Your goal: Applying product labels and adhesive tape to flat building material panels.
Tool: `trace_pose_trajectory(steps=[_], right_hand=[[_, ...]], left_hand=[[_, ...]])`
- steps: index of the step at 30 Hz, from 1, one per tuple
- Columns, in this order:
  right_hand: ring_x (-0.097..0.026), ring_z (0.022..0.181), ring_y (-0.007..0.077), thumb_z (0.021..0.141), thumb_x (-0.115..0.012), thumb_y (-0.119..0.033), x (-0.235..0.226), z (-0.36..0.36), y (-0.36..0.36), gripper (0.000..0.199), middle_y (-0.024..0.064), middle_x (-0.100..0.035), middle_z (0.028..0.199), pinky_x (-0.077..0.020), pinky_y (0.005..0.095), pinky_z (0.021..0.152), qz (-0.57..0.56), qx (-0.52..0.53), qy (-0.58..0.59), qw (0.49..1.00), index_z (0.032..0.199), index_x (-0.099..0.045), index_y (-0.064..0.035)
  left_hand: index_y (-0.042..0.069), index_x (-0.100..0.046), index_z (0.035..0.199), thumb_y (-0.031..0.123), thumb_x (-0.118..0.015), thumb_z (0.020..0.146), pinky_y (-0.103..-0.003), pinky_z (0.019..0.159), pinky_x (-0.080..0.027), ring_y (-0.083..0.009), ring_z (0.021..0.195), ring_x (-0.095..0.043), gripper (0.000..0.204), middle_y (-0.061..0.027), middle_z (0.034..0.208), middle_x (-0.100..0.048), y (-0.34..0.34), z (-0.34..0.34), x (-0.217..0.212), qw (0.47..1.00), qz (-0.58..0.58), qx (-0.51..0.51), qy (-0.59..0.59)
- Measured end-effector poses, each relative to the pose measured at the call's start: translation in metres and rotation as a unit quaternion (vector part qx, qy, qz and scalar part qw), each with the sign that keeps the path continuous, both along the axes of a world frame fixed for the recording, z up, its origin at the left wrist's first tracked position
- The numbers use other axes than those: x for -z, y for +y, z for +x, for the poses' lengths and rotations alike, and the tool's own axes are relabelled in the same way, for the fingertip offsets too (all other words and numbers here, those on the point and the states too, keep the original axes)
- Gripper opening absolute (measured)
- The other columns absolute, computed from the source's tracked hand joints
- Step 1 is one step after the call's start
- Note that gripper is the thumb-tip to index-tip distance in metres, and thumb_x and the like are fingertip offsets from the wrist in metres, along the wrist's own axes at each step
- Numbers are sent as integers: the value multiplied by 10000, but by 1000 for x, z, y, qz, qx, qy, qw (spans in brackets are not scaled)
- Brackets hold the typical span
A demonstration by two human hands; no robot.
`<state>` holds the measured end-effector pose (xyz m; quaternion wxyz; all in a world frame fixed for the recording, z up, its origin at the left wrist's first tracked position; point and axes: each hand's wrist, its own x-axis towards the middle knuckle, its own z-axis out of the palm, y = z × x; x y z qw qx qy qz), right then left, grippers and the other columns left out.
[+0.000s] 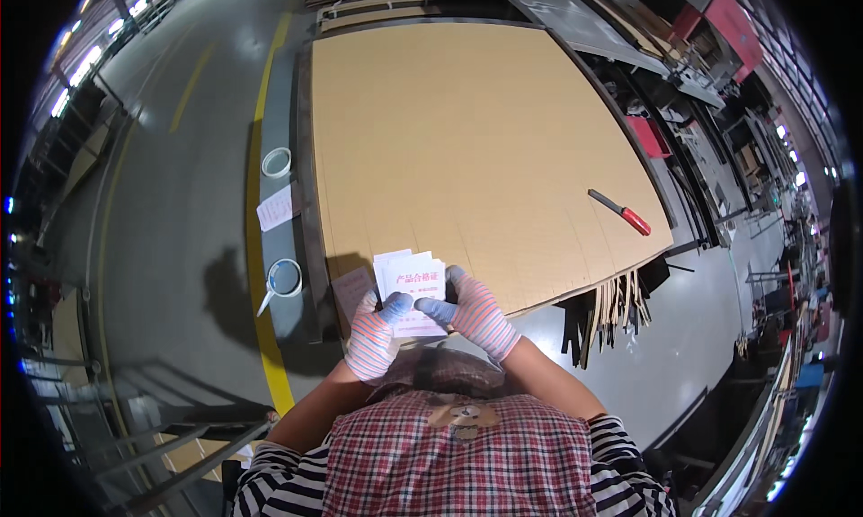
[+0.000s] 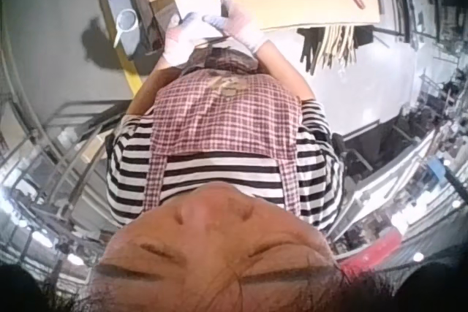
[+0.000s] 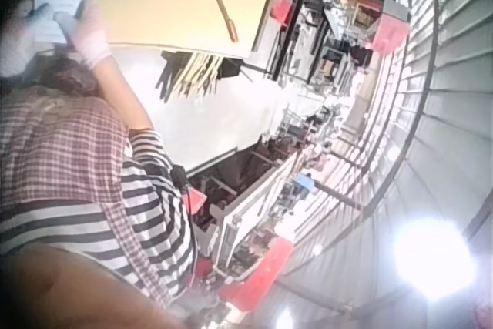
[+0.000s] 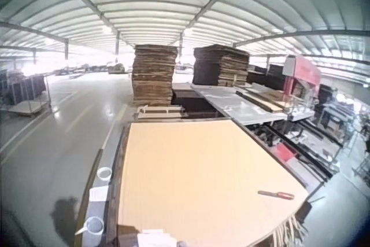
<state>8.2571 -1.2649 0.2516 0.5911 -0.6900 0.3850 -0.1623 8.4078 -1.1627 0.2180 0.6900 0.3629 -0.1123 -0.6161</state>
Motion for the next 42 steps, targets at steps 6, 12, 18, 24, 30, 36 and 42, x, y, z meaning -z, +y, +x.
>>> trace_pose_trajectory(steps=[6, 12, 18, 24, 30, 36, 42], right_hand=[[-616, 770, 87, 964, -680, -248, 5, -19, 13, 334, 31, -684, 896, -522, 263, 672, 151, 74, -126, 978, 1168, -609, 7], [-560, 651, 52, 980, -658, -280, 25, -26, 13, 255, -17, -645, 777, -469, 231, 584, 157, 105, -171, 967, 1023, -680, -30], [-550, 618, 61, 970, -664, -189, 37, -48, -46, 188, 7, -634, 737, -453, 232, 560, 72, 151, -116, 979, 988, -672, -3], [-678, 827, 296, 856, -766, -215, 108, -15, -80, 554, 161, -692, 885, -531, 423, 754, -226, 56, 256, 938, 1347, -526, -124], [-654, 916, 341, 813, -799, -326, 73, -18, -51, 680, 163, -661, 1003, -535, 445, 806, -386, 116, 120, 907, 1342, -484, -36], [-573, 872, 122, 820, -825, -331, 54, 1, -8, 497, 106, -663, 953, -509, 327, 772, 21, 13, -160, 987, 1107, -579, -9], [-544, 614, 77, 954, -692, -241, 39, -26, -26, 232, -11, -581, 685, -462, 261, 562, 90, 101, -53, 989, 879, -618, -34]], left_hand=[[7, -540, 1322, 292, -612, 997, -413, 954, -542, -254, 1079, -660, 439, -113, 1229, -643, 5, -1, -6, 993, 40, 92, 61], [8, -597, 1264, 275, -583, 1018, -340, 930, -528, -192, 1058, -661, 363, -89, 1136, -683, 11, 0, 22, 996, 42, 42, -65], [10, -586, 1277, 283, -592, 1006, -363, 960, -520, -217, 1077, -654, 384, -101, 1166, -673, 30, 19, 41, 977, 46, -72, -198], [44, -546, 1348, 327, -643, 966, -465, 1003, -494, -272, 1168, -626, 486, -107, 1264, -650, 24, 21, 13, 999, 30, -31, 23], [64, -627, 1245, 148, -687, 936, -374, 913, -535, -206, 1044, -672, 326, -51, 1146, -692, 23, 8, 16, 997, 69, -43, 7], [52, -643, 1211, 102, -708, 917, -310, 879, -527, -145, 1013, -650, 305, -30, 1109, -692, 10, 1, 21, 994, 26, -47, -96], [40, -637, 1212, 145, -690, 939, -361, 893, -544, -184, 1019, -666, 298, -62, 1097, -699, 8, 11, 49, 992, 75, -47, -89]])
